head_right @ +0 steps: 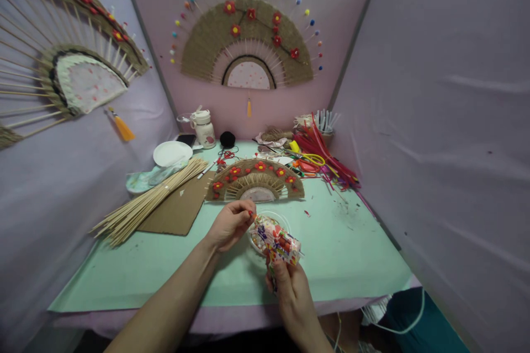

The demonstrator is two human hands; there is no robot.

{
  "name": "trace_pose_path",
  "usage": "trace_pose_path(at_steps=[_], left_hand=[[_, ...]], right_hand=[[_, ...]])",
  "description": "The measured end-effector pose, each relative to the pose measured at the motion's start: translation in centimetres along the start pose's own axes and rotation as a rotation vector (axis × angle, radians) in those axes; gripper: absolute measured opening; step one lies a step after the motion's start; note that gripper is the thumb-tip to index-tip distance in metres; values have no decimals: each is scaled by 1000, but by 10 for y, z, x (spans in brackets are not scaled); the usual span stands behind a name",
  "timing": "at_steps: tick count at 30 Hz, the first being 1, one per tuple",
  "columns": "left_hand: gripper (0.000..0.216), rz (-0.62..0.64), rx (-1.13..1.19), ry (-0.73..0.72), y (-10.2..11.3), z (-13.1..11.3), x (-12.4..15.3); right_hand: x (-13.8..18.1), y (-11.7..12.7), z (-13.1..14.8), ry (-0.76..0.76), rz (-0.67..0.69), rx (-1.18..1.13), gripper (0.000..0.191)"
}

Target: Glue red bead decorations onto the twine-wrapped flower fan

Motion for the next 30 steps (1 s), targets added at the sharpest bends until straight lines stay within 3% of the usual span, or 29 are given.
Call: trace_pose_path(at_steps=[15, 22, 30], left_hand=[[31, -25, -1, -15, 1, -1, 0], [33, -36, 49, -24, 3, -2, -1], [36, -101, 94, -8, 11, 2, -6]], right_hand=[[-4, 5, -13, 10, 4, 9, 55], [1, 6, -6, -18, -18, 38, 55], [6, 19, 8, 111, -69, -141, 47]])
Point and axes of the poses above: each hand's wrist, its own x-axis away from the middle knuckle, its own y-axis out of the back of the hand, z = x × y, the point moved 8 cm from there along -x, towards the middle knuckle, and after that the axes turned 13 degrees about -z, right-handed, at the moved point
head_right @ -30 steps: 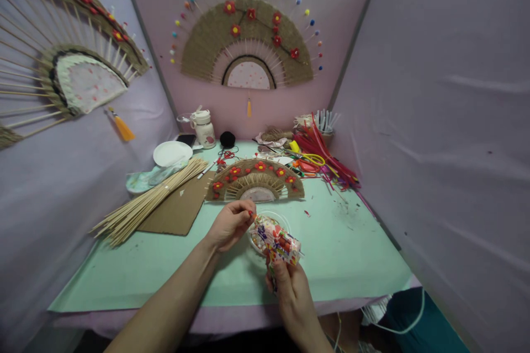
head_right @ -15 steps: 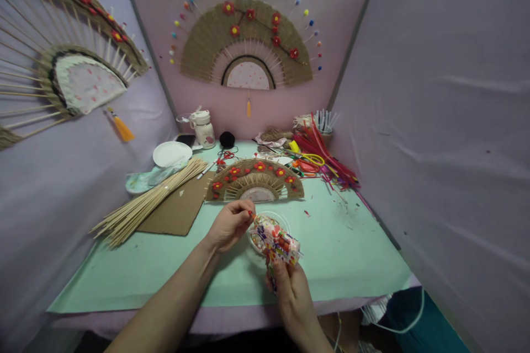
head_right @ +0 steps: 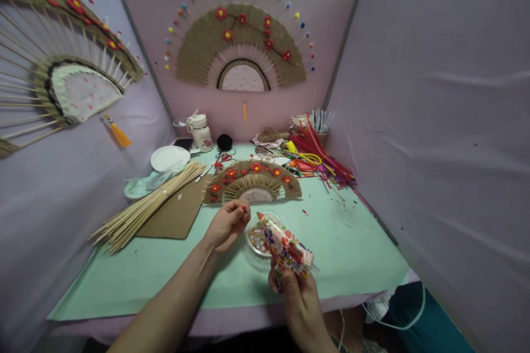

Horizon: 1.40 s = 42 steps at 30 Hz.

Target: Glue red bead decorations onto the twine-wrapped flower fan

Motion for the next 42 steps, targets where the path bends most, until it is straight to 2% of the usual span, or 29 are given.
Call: trace_pose_path(at_steps=[3, 5, 9, 13, 17, 21, 23, 25, 29, 33, 42], left_hand=[[33, -33, -70, -29, 6, -9, -2], [30, -61, -152, -75, 9, -25, -3], [23, -114, -343, -263, 3, -82, -9], [18, -101, -517, -438, -16, -139, -25], [20, -111, -664, -572, -22, -166, -51], [24, -137, -730, -584, -14, -166, -73], [24, -130, -765, -580, -18, -163, -78], [23, -85, -808, -596, -32, -160, -78], [22, 81, -922, -648, -78, -151, -76], [22, 220, -1009, -596, -109, -138, -82], [24, 220, -1047, -523, -110, -128, -100]], right_hand=[[-7, 15, 0, 24, -117, -107, 45], [-15, 28, 2, 35, -209, -143, 45], [-35, 58, 4, 45, -342, -47, 46], [-55, 89, -10, 6, -405, 105, 55], [-68, 114, -27, 9, -450, 161, 56], [-77, 134, -33, 28, -507, 200, 52], [-81, 142, -33, 36, -539, 223, 52], [-85, 146, -35, 44, -537, 248, 52], [-90, 144, -39, 76, -477, 326, 54], [-90, 139, -34, 114, -444, 395, 56], [-89, 134, -27, 147, -417, 357, 56]])
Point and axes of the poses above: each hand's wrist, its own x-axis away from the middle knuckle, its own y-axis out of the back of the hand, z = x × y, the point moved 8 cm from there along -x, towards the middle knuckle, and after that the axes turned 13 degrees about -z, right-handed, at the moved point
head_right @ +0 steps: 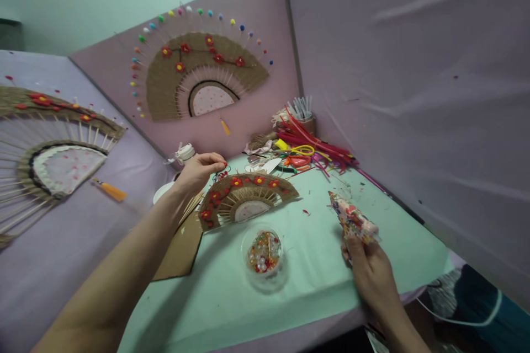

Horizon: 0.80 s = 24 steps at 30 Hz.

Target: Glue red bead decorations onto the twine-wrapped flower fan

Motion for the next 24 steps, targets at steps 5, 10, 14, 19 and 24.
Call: trace_pose_path(at_steps=[5, 10, 14, 19, 24], left_hand=[[21, 118, -199, -108, -30, -23, -4], [17, 248, -345, -291, -61, -38, -4], [15, 278, -386, -319, -67, -34, -6], [12, 267, -386, -296, -65, -31, -9], [15, 266, -375, -272, -66, -29, -13]], right_hand=[[1, 0, -4, -71, -34, -15, 57], [3, -2, -12, -80, -19, -36, 52], [3, -2, -16, -85, -23, -65, 49], [3, -1, -14, -38, -27, -59, 45], [2, 0, -4, -17, -33, -60, 46]])
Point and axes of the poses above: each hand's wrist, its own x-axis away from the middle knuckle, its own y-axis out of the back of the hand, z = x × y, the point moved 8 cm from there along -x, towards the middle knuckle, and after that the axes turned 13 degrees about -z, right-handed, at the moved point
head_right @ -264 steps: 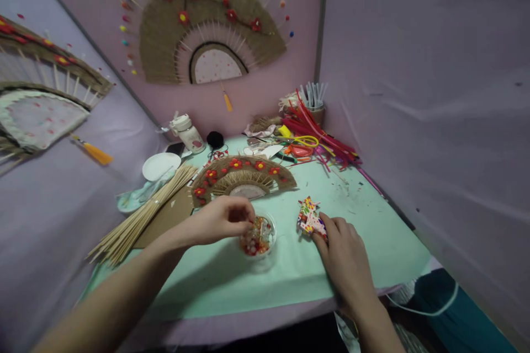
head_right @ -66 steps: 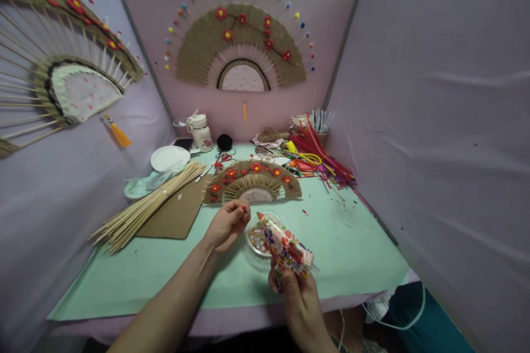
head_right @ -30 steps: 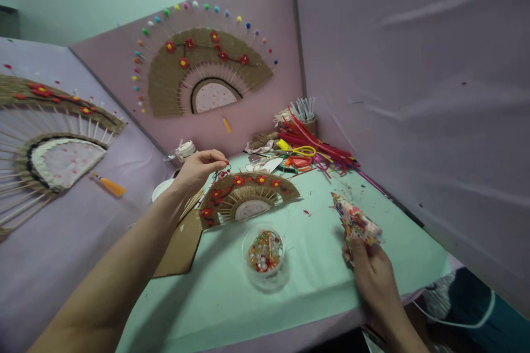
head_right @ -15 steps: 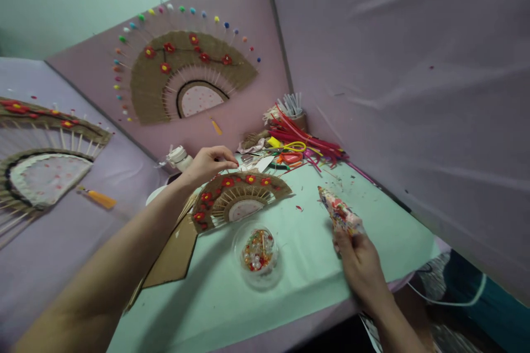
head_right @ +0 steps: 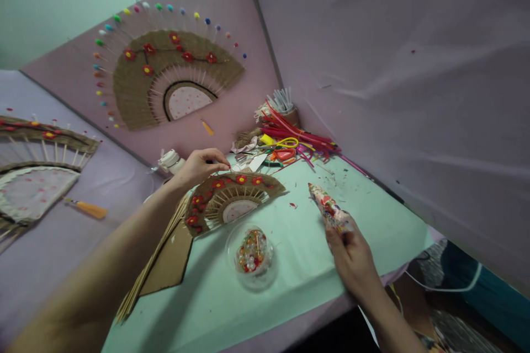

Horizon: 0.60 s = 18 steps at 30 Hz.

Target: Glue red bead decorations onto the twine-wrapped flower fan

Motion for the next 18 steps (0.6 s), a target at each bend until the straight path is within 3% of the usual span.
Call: trace_pose_path(at_steps=[5, 18], left_hand=[[16, 13, -26, -15, -1, 1, 0], [19, 43, -68, -74, -3, -4, -3]], right_hand=[[-1, 1, 11, 12, -1, 12, 50], [-1, 0, 3, -28, 11, -50, 46]])
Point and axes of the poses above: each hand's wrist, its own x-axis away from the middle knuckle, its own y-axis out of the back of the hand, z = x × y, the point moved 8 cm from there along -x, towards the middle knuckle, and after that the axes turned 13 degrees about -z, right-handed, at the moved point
